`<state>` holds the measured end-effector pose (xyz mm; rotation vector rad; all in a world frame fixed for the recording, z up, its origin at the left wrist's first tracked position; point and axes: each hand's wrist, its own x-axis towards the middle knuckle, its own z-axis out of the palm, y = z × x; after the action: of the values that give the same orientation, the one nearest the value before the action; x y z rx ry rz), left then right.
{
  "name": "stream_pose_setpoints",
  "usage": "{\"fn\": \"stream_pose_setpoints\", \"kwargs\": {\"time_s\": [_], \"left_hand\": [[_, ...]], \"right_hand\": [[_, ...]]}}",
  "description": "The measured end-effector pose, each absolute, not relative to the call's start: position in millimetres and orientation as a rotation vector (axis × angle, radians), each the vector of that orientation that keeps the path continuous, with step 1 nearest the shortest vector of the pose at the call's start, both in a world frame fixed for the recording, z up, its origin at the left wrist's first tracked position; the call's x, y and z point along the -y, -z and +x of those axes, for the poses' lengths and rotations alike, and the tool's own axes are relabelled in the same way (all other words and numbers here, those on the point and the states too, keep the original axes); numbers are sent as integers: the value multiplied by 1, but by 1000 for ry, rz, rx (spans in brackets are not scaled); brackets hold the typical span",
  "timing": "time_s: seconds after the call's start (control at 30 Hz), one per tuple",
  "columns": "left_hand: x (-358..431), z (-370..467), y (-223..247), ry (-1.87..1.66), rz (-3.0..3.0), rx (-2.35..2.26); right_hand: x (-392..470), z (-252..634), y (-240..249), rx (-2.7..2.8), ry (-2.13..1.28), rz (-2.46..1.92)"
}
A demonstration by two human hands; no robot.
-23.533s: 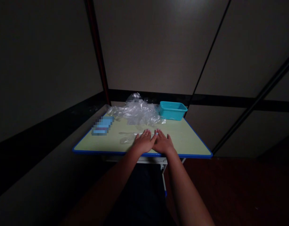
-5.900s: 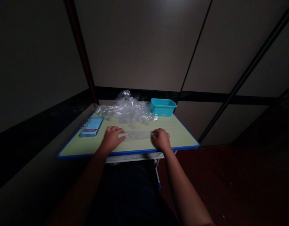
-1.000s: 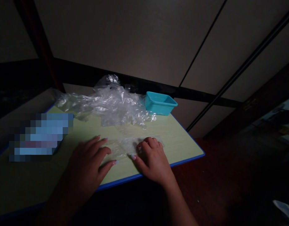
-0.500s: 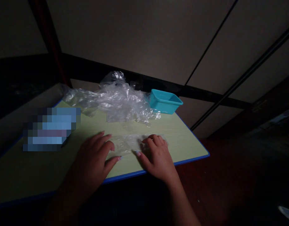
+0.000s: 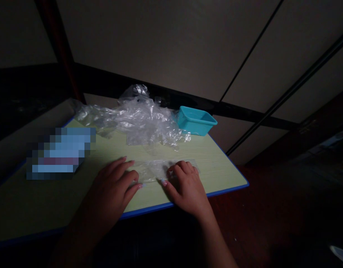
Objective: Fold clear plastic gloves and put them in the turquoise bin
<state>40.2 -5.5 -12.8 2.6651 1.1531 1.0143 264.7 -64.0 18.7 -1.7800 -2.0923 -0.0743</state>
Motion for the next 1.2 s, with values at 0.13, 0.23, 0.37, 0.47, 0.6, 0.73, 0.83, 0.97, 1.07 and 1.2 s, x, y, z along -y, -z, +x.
{"fn": "stream_pose_setpoints", "kwargs": {"time_s": [0.13, 0.23, 0.37, 0.47, 0.6, 0.73, 0.83, 0.97, 1.07, 1.2], "left_hand": [[6, 40, 13, -1016, 2680, -1157], [5, 40, 14, -1044, 2698, -1170], [4, 41, 13, -1065, 2694, -1205], [5, 41, 12, -1074, 2665, -1256], [6, 40, 12, -1045, 2661, -1351], [4, 39, 13, -1006, 2669, -1422], [4, 39, 12, -1032, 2647, -1463], [3, 38, 12, -1048, 2615, -1522], [2, 38, 13, -1046, 2638, -1554], [2, 38, 14, -1030, 2666, -1584]], "right_hand": [[64, 264, -19, 2093, 67, -1787], [64, 264, -19, 2095, 59, -1791], [64, 265, -19, 2095, 61, -1785], [64, 265, -18, 2094, 64, -1780], [64, 265, -18, 2094, 64, -1775], [64, 265, -17, 2099, 59, -1781], [63, 266, -17, 2100, 54, -1782], [63, 266, -18, 2093, 42, -1782], [63, 265, -18, 2093, 40, -1783], [64, 265, -18, 2093, 33, -1784]]}}
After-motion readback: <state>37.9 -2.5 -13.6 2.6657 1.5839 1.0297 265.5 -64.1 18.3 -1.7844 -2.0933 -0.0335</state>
